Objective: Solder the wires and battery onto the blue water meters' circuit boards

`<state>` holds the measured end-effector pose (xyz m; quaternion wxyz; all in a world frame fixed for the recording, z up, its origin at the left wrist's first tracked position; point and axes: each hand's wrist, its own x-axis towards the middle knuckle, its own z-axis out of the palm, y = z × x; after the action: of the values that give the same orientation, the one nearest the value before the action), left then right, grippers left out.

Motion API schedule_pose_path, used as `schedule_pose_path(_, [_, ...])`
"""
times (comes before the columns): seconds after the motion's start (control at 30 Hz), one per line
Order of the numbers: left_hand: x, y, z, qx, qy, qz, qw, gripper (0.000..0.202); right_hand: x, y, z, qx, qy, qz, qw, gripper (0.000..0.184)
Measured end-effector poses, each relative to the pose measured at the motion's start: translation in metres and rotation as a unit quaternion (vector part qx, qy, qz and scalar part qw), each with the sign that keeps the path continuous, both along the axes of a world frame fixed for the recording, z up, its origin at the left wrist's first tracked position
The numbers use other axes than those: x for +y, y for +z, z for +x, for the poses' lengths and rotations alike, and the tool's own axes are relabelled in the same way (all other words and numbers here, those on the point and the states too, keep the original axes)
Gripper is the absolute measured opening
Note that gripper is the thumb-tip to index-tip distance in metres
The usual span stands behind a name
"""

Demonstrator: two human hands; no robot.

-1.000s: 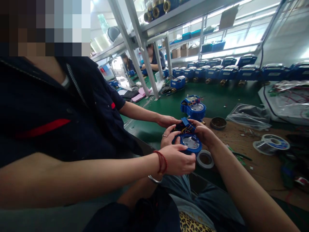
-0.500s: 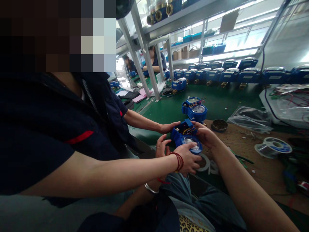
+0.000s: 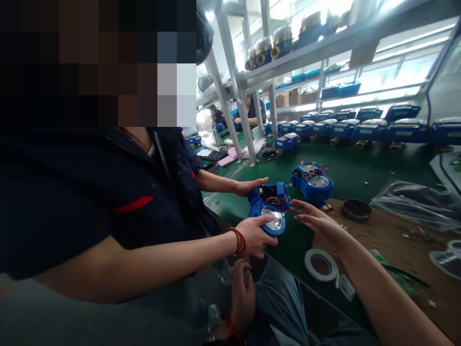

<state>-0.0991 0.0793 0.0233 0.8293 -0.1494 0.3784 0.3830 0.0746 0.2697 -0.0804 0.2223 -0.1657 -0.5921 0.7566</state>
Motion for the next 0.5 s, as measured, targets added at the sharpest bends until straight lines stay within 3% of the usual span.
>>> schedule_pose_path(0.1, [-0.020, 0.044, -0.018, -0.020, 0.046, 0.025, 0.998, 0.054, 0.004, -0.005, 0.001, -0.003, -0.007, 0.002, 1.000, 0.050])
schedule_pose_path(0.17, [-0.040, 0.081, -0.028, 0.007, 0.038, 0.049, 0.998, 0.053, 0.006, -0.007, 0.000, -0.003, -0.014, -0.005, 1.000, 0.049])
schedule_pose_path(0.27, [-0.077, 0.135, -0.038, 0.089, 0.015, 0.092, 0.992, 0.055, 0.011, -0.011, -0.001, -0.001, -0.021, -0.015, 1.000, 0.047])
schedule_pose_path(0.33, [-0.099, 0.158, -0.039, 0.191, -0.008, 0.135, 0.972, 0.059, 0.014, -0.013, -0.001, -0.004, -0.028, -0.016, 0.999, 0.047])
schedule_pose_path(0.4, [-0.112, 0.165, -0.036, 0.334, -0.023, 0.212, 0.918, 0.059, 0.016, -0.017, -0.001, -0.013, -0.029, -0.015, 0.999, 0.048])
schedule_pose_path(0.5, [-0.112, 0.145, -0.025, 0.562, -0.022, 0.316, 0.764, 0.058, 0.017, -0.021, -0.001, -0.018, -0.031, -0.012, 0.999, 0.050])
